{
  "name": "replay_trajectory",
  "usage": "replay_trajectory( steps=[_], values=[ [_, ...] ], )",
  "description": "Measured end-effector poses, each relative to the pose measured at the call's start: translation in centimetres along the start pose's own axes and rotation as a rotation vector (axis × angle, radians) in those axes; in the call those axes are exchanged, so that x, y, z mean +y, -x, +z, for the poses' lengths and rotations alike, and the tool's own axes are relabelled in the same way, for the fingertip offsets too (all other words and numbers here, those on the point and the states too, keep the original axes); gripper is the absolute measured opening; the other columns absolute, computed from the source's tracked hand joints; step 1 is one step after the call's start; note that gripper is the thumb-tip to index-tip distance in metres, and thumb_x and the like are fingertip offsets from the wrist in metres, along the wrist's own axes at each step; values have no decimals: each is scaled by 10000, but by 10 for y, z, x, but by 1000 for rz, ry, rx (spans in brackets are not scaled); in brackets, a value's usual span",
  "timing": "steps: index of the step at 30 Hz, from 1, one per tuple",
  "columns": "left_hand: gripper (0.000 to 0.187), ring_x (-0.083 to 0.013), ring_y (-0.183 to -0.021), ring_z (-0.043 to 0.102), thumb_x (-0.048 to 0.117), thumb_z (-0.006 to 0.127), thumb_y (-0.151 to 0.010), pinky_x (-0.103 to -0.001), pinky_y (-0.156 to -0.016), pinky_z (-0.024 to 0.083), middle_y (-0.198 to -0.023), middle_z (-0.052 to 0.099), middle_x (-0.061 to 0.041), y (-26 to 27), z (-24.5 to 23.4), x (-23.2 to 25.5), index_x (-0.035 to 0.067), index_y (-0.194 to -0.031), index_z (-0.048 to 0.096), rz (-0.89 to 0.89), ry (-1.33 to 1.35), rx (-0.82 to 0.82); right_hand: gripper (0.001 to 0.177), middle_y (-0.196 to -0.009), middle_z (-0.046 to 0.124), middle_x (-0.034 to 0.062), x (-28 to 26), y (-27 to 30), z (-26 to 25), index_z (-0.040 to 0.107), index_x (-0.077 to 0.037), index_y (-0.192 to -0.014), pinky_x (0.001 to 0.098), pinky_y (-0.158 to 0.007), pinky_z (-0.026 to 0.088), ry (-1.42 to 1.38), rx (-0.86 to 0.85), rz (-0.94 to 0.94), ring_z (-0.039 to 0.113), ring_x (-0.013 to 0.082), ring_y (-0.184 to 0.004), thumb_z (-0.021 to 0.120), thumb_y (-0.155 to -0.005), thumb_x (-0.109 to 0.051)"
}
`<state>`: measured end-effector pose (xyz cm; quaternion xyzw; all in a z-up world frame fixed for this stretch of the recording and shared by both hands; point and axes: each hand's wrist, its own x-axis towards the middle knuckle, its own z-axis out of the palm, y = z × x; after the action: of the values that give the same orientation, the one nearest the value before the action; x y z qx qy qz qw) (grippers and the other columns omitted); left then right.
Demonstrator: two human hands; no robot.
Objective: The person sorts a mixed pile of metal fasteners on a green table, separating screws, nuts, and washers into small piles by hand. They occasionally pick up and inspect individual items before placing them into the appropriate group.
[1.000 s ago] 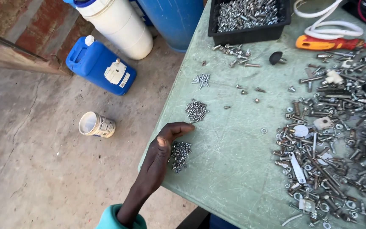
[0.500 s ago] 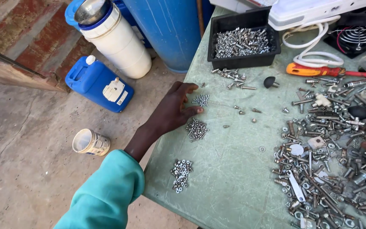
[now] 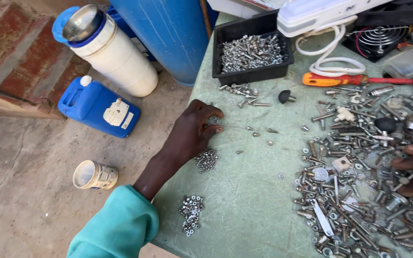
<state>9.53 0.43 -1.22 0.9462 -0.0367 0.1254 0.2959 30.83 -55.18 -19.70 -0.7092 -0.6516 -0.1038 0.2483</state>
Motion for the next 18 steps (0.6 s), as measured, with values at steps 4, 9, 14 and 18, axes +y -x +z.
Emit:
replay_trajectory(
  steps=[4, 9, 14, 18],
  values=[
    [162, -239, -755, 633, 94, 687, -955, -372, -677, 478, -1014, 597, -83, -4, -3, 4, 133, -1112, 693, 19, 12, -13, 327, -1434, 640, 6, -72, -67, -41, 735, -330, -1031, 504, -1296, 401, -42, 81, 155, 502, 313, -1527, 416, -997, -390],
    [263, -308, -999, 646, 119, 702, -962, -409, -858, 520, -1127, 589, -128, 1, -5, 27, 87, -1220, 657, 117, -71, 61, 275, -1442, 654, -43, -98, -99, -69, 776, -329, -1003, 463, -1238, 412, 20, -14, 188, 528, 253, -1491, 513, -923, -339],
    [439, -336, -1022, 625, 234, 741, -933, -419, -853, 501, -1184, 571, -143, -4, 9, 60, 91, -1319, 589, 93, 19, -83, 269, -1426, 666, -37, -100, -103, -71, 775, -320, -1004, 461, -1210, 442, 2, -17, 198, 540, 264, -1484, 519, -920, -335],
    [582, -375, -1106, 604, 288, 774, -902, -439, -944, 485, -1262, 511, -160, -15, 34, 65, 118, -1400, 526, 62, 27, -201, 254, -1425, 668, -36, -108, -109, -74, 769, -319, -995, 470, -1223, 430, 8, -9, 222, 546, 262, -1481, 528, -917, -328]
  ],
)
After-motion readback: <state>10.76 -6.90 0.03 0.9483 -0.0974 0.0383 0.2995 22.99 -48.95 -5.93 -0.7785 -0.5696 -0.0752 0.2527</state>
